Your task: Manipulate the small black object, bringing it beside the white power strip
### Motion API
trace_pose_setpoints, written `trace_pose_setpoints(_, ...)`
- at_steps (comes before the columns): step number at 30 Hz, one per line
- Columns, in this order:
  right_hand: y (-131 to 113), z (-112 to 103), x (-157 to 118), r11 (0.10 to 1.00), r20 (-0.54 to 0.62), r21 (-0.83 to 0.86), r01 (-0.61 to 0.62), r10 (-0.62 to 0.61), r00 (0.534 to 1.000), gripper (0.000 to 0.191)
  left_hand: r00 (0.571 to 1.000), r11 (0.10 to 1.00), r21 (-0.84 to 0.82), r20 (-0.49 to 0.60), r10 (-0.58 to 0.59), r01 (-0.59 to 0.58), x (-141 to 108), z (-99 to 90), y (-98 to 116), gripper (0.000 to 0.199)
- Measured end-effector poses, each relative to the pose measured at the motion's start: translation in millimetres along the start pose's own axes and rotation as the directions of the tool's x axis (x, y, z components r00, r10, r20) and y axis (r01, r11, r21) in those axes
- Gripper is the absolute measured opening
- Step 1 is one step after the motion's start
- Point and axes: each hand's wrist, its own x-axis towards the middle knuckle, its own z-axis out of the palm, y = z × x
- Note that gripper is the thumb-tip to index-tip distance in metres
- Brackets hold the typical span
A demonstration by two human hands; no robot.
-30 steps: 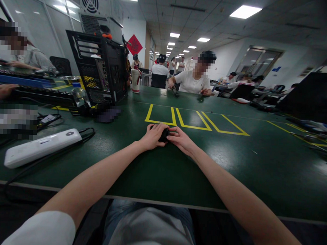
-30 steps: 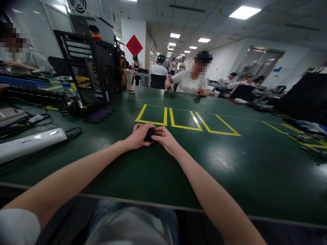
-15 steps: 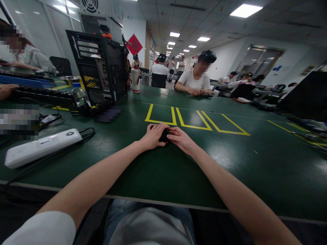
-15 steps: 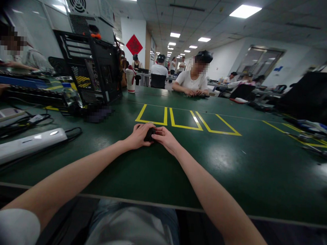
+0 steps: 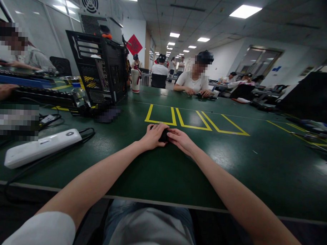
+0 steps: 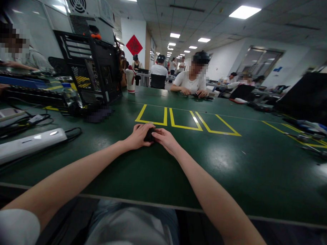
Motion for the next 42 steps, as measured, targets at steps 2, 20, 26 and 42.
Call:
trace_pose_setpoints(2,-2.0,0.3,-2.4,1.0,0.046,-0.031,0.003,-0.001,0.999,0.036,1.0,1.0,-0.002,0.001,0.002,-0.002,0.0,0.0,-0.1,0.058)
trace_pose_setpoints(20,-1.4,-0.6,-1.6,0.999,0.034,-0.045,0.022,-0.02,0.999,0.037,1.0,1.0,-0.002,0.0,0.006,-0.006,0.4,0.0,-0.1,0.059)
trace_pose_setpoints(26,2.5,-2.0,-2.0,0.998,0.051,-0.026,0.061,-0.06,0.997,0.032,1.0,1.0,-0.002,0.002,-0.002,0.002,-0.2,-0.9,0.9,0.057)
trace_pose_setpoints(42,1.7,-1.4,-3.4,0.998,0.071,-0.028,0.057,-0.055,0.996,0.04,1.0,1.0,0.002,-0.003,-0.004,0.004,0.2,0.5,-0.3,0.058)
